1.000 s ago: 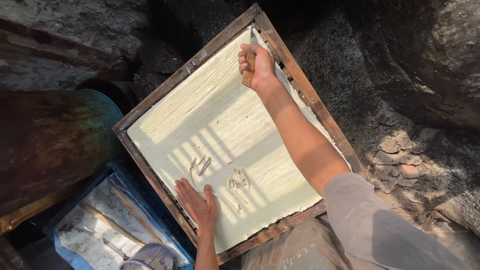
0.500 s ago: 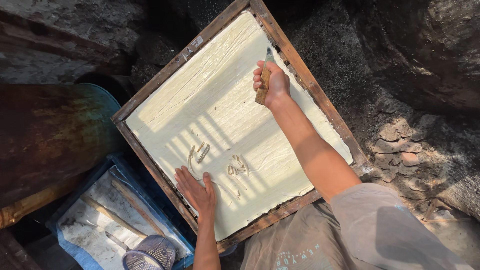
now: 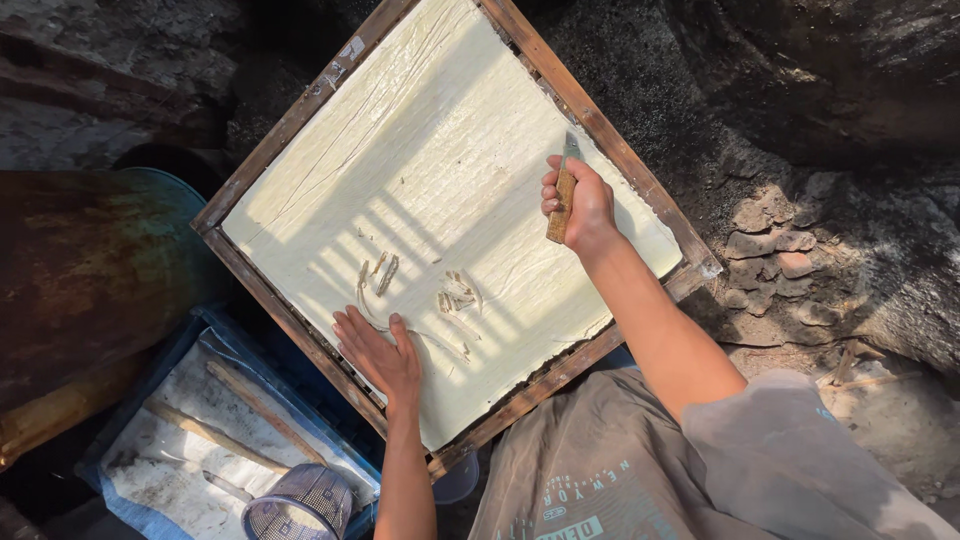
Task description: The person works with a slatted wooden frame holding a flat white dried sheet. They use a small knife to trim the sheet's edges, gather the cut scraps by hand and set them aside, then lift and reposition the frame and place it down on the ground.
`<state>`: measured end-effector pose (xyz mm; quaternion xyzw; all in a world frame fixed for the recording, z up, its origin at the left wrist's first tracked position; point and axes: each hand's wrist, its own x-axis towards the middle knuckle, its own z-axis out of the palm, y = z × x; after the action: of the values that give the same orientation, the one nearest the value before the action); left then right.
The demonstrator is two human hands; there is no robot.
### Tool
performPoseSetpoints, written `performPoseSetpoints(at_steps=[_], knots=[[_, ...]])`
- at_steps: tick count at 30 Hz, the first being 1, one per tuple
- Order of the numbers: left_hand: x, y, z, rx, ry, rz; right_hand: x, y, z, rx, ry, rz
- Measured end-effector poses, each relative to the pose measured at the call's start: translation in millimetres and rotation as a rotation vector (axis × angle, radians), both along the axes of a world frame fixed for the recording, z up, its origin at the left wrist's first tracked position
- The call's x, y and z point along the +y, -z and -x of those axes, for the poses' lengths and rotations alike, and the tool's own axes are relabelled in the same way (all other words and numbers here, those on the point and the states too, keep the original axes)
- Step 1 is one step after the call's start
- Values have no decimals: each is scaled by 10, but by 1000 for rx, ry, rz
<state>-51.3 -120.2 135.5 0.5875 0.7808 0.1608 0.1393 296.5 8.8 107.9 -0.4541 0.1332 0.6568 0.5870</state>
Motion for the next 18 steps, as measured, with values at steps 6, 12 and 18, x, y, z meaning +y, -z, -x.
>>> performPoseSetpoints(at_steps=[6,12,18], knots=[[16,-23,-12,-25,4,36,-608,-143,-179,-72,7,101],[-7,-28,-6,-26,16,39,-1200,-122,-321,-68,47,122],[-15,5,7,0,47,16,-1724,-55,-454,-66,87,156]])
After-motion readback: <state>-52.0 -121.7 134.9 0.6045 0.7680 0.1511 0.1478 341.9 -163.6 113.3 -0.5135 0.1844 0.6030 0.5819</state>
